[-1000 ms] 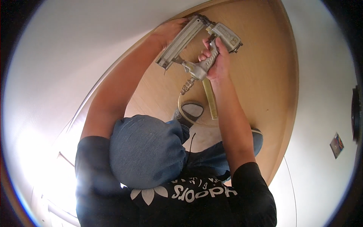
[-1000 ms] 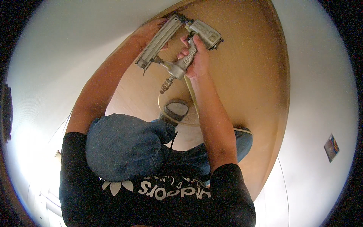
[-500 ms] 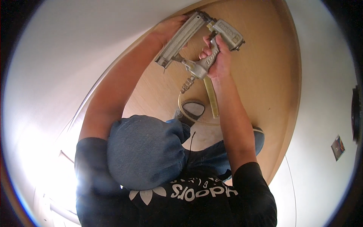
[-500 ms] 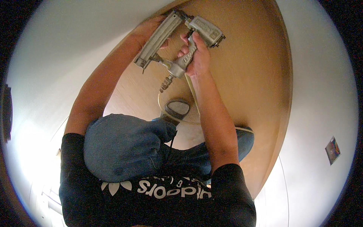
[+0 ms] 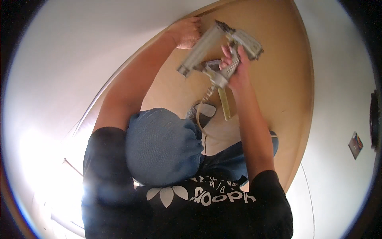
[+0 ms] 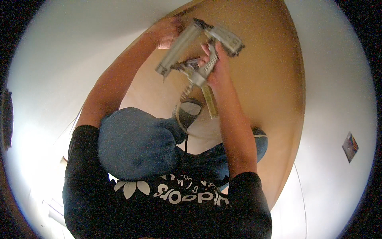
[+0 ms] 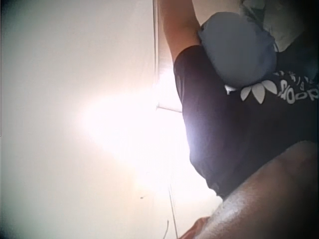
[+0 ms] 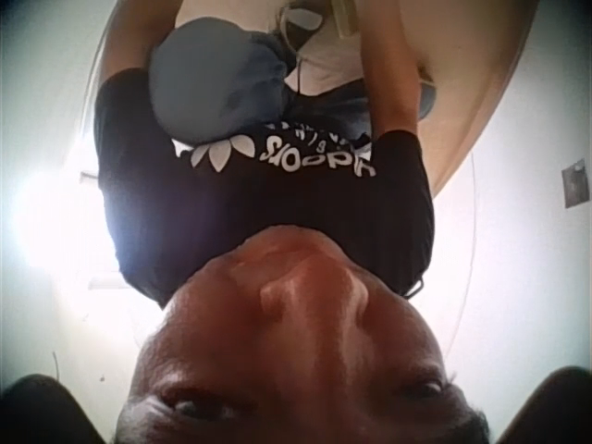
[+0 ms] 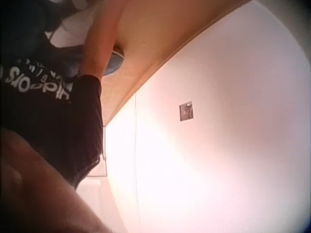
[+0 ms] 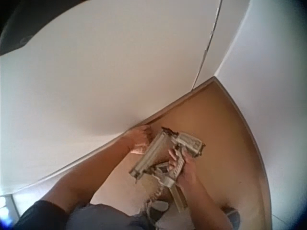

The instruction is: The person attaches a long piece of wooden trim to the base of a wall using a pneumatic nail gun and a hammer, occasionally pressing the trim into place by hand.

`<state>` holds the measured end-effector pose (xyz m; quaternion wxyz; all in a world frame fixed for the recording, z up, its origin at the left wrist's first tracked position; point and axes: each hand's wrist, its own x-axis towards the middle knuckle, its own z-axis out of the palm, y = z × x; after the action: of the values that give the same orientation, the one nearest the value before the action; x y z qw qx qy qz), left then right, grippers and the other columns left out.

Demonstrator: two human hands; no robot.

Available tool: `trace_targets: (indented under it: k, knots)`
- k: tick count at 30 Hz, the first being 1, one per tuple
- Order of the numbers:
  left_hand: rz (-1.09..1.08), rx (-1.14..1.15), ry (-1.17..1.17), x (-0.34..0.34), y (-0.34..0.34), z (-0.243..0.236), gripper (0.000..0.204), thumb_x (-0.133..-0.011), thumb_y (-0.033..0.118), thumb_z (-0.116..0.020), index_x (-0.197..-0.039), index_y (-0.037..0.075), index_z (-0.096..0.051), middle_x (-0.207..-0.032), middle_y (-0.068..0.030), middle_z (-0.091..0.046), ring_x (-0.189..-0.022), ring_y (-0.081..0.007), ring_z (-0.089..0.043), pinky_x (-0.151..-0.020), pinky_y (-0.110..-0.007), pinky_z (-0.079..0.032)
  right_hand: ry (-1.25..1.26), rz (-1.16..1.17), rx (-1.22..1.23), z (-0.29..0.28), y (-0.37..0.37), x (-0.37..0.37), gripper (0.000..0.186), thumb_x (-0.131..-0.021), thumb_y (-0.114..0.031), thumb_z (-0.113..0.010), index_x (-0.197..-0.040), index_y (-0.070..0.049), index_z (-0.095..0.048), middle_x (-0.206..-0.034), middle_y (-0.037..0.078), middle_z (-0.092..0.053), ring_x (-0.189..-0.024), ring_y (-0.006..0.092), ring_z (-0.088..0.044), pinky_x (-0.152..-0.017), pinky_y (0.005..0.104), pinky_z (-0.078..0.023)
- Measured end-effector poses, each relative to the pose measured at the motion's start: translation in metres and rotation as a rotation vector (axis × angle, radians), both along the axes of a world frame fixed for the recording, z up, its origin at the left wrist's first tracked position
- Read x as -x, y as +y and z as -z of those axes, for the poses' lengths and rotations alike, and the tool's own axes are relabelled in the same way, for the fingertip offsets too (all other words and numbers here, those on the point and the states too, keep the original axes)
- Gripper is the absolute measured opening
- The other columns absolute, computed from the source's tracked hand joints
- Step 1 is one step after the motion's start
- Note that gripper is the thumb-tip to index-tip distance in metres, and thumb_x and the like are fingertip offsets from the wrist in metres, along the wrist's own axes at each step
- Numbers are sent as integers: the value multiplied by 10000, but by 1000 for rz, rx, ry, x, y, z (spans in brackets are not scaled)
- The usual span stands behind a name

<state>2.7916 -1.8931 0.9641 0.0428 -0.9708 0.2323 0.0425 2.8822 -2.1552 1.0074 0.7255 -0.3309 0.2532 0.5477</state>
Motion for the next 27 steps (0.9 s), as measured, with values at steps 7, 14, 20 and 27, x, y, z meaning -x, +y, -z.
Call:
trace_targets:
  k: [7, 14, 20, 27]
  knots:
    - [-174, 38, 199, -16, 58, -19, 321, -945, 332, -549, -778, 118, -720, -865, -108, -729, -1011, -304, -651, -1120, -464, -399, 115, 35, -261, -66, -58, -24, 463, -1031, -398, -614, -1321, -48, -528, -860, 26, -554, -688, 122, -493, -624, 299, -455]
    - [-638, 150, 204, 74, 35, -32, 310, -951, 383, -581, -995, 113, -727, -1063, -143, -725, -1078, -349, -648, -1043, -500, -423, 90, -127, -456, -174, -85, -12, 445, -1061, -328, -557, -1369, -27, -445, -804, -10, -434, -651, 103, -436, -585, 294, -409]
    - [-1283, 554, 493, 354, -66, -45, 325, -993, 350, -555, -1071, 62, -682, -1103, -249, -683, -1045, -466, -628, -912, -562, -493, -1046, -1262, 221, -232, -63, 8, 311, -944, -274, -618, -1134, -33, -570, -750, 102, -654, -538, 175, -584, -541, 322, -475]
    - [-2014, 1679, -220, 710, -289, -174, 394, -1034, 239, -633, -1375, 41, -643, -1415, -115, -618, -1309, -219, -541, -1140, -399, -432, -2143, -1762, -14, -161, -23, 151, 679, -853, -183, -693, -1431, 34, -408, -944, 273, -714, -890, 453, -701, -765, 551, -561]
